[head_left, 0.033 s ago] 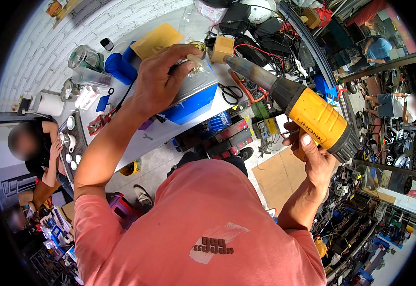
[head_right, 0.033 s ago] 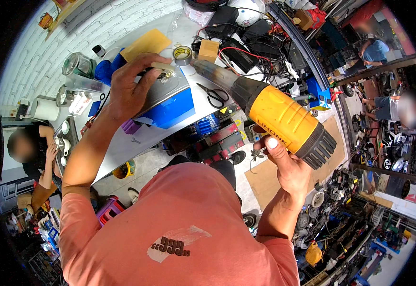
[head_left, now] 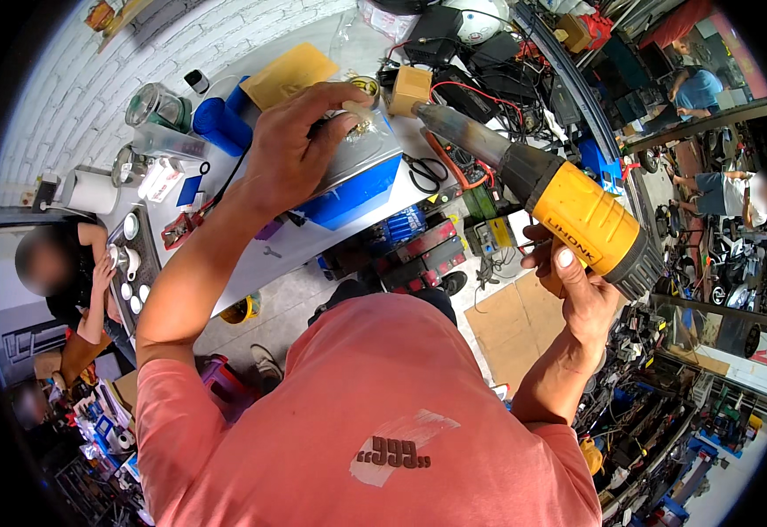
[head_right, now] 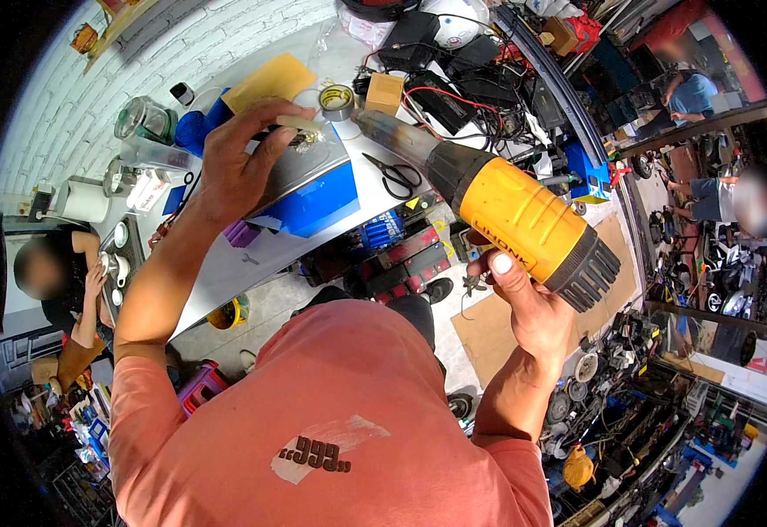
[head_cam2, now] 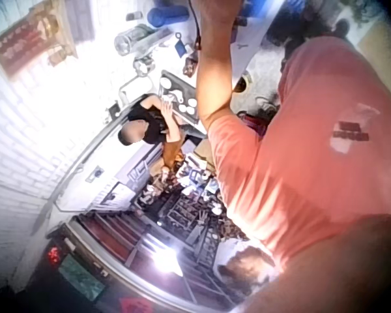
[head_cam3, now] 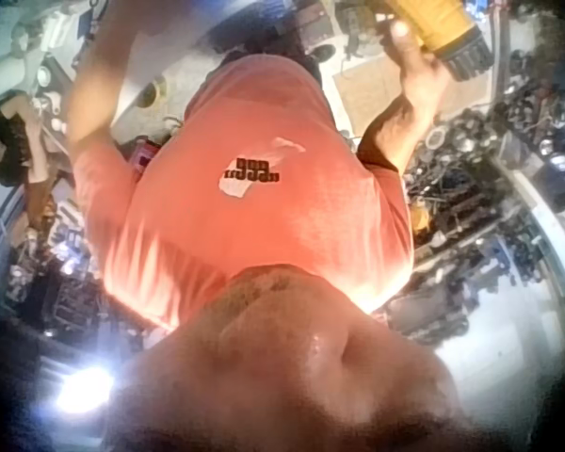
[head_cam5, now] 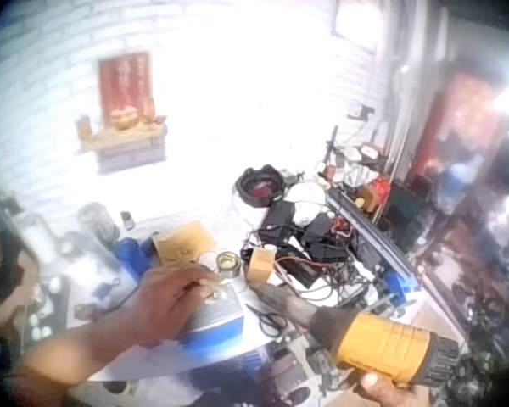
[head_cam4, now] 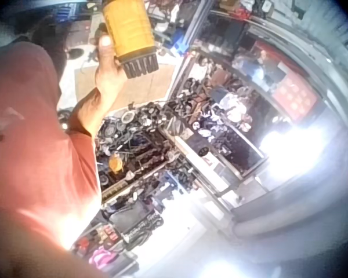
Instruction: The person uses a heat gun to apply heat to a small component on a blue rectangular device, then uses pliers to manipulate wires. They move the device to a table, connect a power cable, and test the device by plugging it into a wall outlet.
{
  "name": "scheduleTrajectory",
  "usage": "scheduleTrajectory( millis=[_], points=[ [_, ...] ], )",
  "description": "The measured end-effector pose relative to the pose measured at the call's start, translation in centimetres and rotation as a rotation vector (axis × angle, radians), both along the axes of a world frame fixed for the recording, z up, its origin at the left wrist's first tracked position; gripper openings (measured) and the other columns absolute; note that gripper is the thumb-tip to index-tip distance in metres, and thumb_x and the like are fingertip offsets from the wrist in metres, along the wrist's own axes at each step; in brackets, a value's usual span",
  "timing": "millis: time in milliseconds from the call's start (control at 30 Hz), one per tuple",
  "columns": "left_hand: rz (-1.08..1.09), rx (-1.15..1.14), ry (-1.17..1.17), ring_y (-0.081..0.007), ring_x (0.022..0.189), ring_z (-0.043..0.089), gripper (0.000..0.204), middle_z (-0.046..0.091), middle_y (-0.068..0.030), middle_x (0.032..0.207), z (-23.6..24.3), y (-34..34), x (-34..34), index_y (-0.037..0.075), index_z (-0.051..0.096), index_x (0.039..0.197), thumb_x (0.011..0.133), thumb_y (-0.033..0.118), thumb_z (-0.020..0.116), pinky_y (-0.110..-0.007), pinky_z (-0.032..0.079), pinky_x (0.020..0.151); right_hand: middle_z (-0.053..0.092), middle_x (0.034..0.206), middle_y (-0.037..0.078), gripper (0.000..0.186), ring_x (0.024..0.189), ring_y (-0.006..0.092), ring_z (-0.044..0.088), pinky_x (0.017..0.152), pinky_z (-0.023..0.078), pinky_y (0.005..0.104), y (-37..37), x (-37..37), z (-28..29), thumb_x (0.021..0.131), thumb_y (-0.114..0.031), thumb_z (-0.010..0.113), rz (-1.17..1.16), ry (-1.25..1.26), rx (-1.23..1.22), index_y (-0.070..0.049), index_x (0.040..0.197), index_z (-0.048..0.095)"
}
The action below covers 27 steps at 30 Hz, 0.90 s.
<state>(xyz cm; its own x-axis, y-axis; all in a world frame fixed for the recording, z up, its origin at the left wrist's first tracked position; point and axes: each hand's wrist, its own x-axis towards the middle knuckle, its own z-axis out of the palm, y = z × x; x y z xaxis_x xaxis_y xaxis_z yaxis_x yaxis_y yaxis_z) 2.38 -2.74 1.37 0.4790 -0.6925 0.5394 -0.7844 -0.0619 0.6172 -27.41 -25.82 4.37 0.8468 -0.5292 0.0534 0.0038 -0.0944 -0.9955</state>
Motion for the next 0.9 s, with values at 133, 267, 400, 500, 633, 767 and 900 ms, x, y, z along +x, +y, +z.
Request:
scheduleTrajectory(
  millis=[133,267,400,500,633,767,900],
  points=[
    [-0.043,-0.004,0.011,-0.0303,0.094,0.073,0.023,0.075,-0.0139,0.111,0.1,0.8,0.1,0.005,0.070,0.119,0.097,0.001,0.065,-0.037,0.056,0.086,0.073,0.110,0.023,0.052,0.077,0.0224,0.073,0.068,0.057,0.0339,0.1,0.0,-0.1,0.101,-0.029,0.070,-0.008,-0.006,-0.001,0.004,0.139,0.058],
    [-0.131,-0.045,-0.240,-0.0315,0.103,0.069,0.022,0.075,-0.0110,0.115,0.2,1.4,0.5,0.005,0.069,0.116,0.096,-0.001,0.064,-0.040,0.056,0.091,0.074,0.110,0.021,0.049,0.079,0.0203,0.073,0.067,0.055,0.0308,0.1,0.2,-0.2,0.100,-0.027,0.073,0.006,-0.012,0.026,0.003,0.136,0.060],
    [-0.176,-0.024,-0.443,-0.0323,0.110,0.067,0.020,0.075,-0.0071,0.119,0.1,2.2,0.0,0.007,0.069,0.112,0.093,0.002,0.067,-0.044,0.055,0.093,0.076,0.108,0.015,0.045,0.080,0.0168,0.073,0.066,0.054,0.0255,0.5,0.5,-0.4,0.097,-0.022,0.078,-0.009,-0.051,0.091,0.002,0.132,0.064],
    [-0.152,-0.017,-0.523,-0.0306,0.111,0.067,0.020,0.075,-0.0054,0.120,-0.5,2.6,-0.4,0.009,0.069,0.109,0.090,0.005,0.069,-0.045,0.055,0.093,0.076,0.108,0.015,0.045,0.080,0.0170,0.073,0.067,0.055,0.0265,0.5,0.6,-0.5,0.096,-0.022,0.078,-0.012,-0.050,0.095,0.002,0.132,0.064],
    [-0.120,0.024,-0.541,-0.0285,0.111,0.066,0.021,0.075,-0.0040,0.122,-0.6,2.8,-0.8,0.012,0.070,0.109,0.089,0.007,0.070,-0.043,0.054,0.091,0.076,0.108,0.015,0.045,0.081,0.0175,0.073,0.067,0.055,0.0271,0.6,0.6,-0.5,0.096,-0.021,0.078,-0.012,-0.047,0.102,0.002,0.132,0.064],
    [-0.112,0.049,-0.542,-0.0275,0.111,0.066,0.019,0.075,-0.0040,0.122,-0.5,2.7,-0.8,0.011,0.070,0.109,0.090,0.007,0.070,-0.043,0.053,0.091,0.076,0.108,0.015,0.044,0.081,0.0179,0.074,0.068,0.056,0.0275,0.7,0.5,-0.4,0.097,-0.021,0.078,-0.017,-0.030,0.111,0.002,0.132,0.064],
    [-0.099,0.066,-0.511,-0.0286,0.110,0.067,0.018,0.075,-0.0058,0.122,-0.1,2.6,-1.0,0.010,0.070,0.109,0.091,0.008,0.070,-0.044,0.052,0.093,0.076,0.108,0.016,0.043,0.082,0.0183,0.074,0.069,0.057,0.0278,0.6,0.3,-0.4,0.097,-0.020,0.077,-0.021,-0.034,0.107,0.002,0.131,0.064]
  ],
)
